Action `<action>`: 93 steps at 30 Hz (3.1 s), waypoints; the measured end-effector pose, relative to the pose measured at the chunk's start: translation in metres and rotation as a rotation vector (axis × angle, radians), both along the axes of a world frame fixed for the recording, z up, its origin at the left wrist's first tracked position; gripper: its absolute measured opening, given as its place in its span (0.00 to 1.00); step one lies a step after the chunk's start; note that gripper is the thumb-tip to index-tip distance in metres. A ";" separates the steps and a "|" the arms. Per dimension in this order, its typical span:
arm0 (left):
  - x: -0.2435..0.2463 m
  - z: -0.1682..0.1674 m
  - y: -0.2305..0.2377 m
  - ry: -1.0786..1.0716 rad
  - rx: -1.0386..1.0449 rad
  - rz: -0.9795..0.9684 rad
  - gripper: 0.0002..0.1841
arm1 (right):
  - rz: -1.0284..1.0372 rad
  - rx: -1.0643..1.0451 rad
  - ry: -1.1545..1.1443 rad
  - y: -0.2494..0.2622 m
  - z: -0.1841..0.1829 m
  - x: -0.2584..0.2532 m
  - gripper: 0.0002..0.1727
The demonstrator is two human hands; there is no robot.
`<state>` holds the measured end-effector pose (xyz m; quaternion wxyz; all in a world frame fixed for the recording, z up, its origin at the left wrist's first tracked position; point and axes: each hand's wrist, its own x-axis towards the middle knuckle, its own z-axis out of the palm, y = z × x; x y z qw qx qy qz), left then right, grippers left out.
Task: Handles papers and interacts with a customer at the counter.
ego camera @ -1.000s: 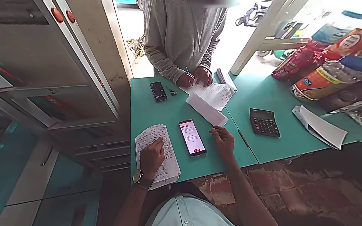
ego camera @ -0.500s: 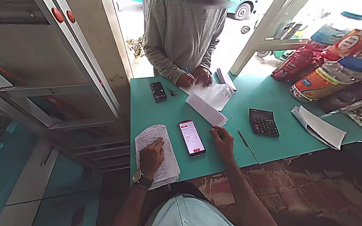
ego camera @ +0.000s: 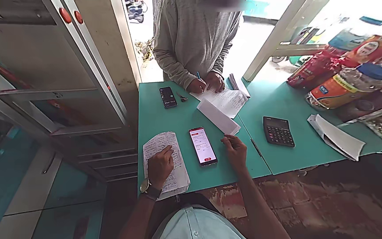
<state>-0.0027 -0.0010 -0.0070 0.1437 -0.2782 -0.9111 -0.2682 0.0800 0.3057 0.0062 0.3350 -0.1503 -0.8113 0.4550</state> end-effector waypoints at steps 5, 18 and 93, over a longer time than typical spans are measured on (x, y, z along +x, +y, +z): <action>0.001 0.001 0.000 -0.028 0.010 -0.006 0.14 | 0.008 -0.005 0.002 -0.001 0.001 0.001 0.13; 0.000 0.000 0.000 -0.008 0.005 -0.010 0.14 | 0.016 -0.007 -0.003 -0.001 0.002 0.000 0.12; 0.001 0.004 0.000 -0.071 -0.028 -0.013 0.15 | 0.017 0.030 -0.008 -0.001 0.003 0.002 0.13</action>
